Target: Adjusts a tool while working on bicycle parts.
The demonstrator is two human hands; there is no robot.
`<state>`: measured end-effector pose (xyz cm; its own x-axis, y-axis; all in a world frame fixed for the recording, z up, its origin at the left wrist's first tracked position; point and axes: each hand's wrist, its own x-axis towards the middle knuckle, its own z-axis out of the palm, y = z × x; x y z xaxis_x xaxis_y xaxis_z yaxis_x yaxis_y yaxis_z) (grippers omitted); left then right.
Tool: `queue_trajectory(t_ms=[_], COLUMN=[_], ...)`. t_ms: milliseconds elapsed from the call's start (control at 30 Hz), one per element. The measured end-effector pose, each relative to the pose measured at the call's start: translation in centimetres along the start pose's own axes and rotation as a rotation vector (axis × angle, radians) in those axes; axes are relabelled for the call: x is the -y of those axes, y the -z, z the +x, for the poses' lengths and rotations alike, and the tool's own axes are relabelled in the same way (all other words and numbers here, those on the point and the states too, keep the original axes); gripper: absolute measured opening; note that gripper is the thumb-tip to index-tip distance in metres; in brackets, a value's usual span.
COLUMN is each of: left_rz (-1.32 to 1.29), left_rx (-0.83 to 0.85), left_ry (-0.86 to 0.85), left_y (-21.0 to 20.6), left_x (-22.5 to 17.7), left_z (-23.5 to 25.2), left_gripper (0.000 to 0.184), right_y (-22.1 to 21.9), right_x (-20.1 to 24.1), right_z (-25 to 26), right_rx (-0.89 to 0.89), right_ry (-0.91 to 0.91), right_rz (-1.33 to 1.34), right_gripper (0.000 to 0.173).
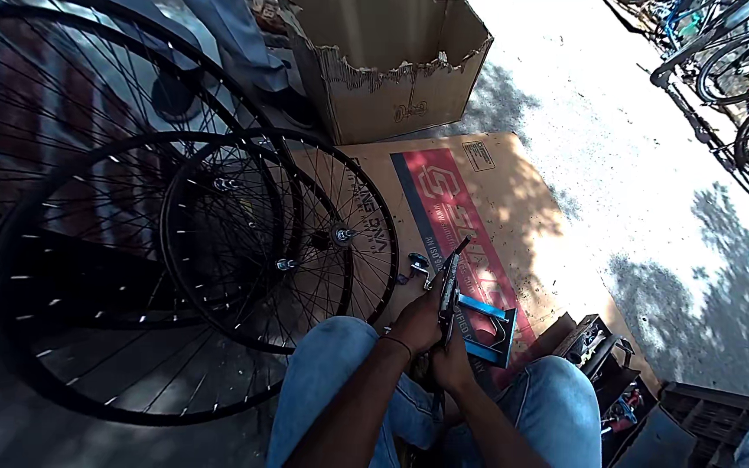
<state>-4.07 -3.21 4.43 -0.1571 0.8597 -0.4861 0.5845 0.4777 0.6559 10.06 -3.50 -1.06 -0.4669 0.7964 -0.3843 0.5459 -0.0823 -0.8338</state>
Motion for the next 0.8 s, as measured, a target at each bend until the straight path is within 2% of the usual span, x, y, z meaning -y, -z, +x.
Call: queue_trajectory(t_ms=[333,467,800], left_rz=[-0.005,0.018,0.053], left_rx=[-0.010,0.031,0.032], left_ry=[-0.028,-0.047,-0.058], left_y=[0.2,0.4,0.6], left_x=[0.1,0.3,1.2], left_z=[0.2,0.4,0.3], left_gripper=[0.125,0.121,0.113], right_y=[1.9,3.6,7.8], right_x=[3.8,6.2,11.4], right_z=[-0.7,-1.0,0.1], right_rx=[0.060,0.158,0.373], right_ry=[-0.151,-0.267,-0.618], right_rz=[-0.011,0.062,0.194], right_gripper=[0.052,0.040,0.030])
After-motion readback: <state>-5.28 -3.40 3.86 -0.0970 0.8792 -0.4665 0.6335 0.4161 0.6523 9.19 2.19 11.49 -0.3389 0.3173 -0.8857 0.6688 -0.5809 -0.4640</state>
